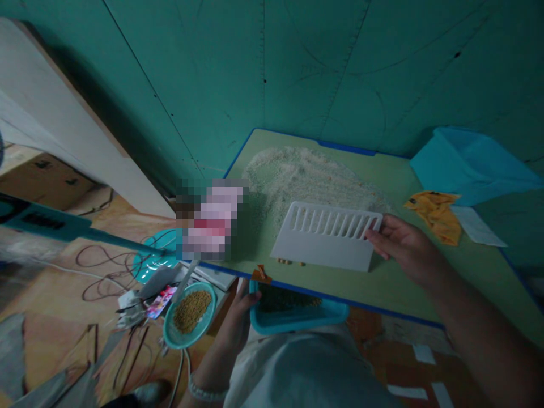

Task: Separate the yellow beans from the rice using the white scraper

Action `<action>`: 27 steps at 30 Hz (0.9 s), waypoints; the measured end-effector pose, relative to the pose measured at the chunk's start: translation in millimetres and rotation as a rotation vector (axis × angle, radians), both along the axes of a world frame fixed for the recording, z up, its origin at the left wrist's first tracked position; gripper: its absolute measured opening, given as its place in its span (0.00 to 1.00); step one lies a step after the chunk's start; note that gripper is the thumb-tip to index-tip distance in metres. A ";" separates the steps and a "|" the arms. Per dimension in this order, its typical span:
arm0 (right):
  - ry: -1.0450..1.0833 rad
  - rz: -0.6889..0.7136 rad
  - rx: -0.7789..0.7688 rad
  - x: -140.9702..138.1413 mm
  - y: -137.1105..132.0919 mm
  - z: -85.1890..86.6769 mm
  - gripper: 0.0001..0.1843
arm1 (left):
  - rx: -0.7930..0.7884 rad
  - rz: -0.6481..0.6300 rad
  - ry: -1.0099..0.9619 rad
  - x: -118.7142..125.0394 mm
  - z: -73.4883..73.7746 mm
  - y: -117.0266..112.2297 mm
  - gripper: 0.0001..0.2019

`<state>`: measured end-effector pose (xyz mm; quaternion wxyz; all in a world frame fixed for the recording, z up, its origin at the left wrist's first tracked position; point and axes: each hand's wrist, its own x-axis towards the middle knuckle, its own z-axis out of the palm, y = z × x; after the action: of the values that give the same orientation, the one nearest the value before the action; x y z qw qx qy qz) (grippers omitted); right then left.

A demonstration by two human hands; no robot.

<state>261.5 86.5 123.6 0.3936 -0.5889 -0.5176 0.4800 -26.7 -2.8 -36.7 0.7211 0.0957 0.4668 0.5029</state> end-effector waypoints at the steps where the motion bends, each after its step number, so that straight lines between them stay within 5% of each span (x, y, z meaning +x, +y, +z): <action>1: 0.004 0.003 -0.002 -0.3 -1.9 -0.3 0.10 | -0.001 -0.001 0.001 -0.2 -0.6 0.5 0.36; 19: -0.081 0.117 -0.124 5.2 -25.4 2.3 0.12 | 0.024 -0.029 -0.024 3.0 6.0 -1.0 0.35; 27: -0.083 -0.061 -0.022 27.3 -27.6 0.6 0.11 | 0.012 -0.029 0.000 -0.3 -6.2 2.0 0.33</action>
<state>288.8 58.9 124.3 0.3795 -0.6282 -0.5100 0.4486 -26.9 -0.8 -42.9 0.7279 0.1066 0.4622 0.4951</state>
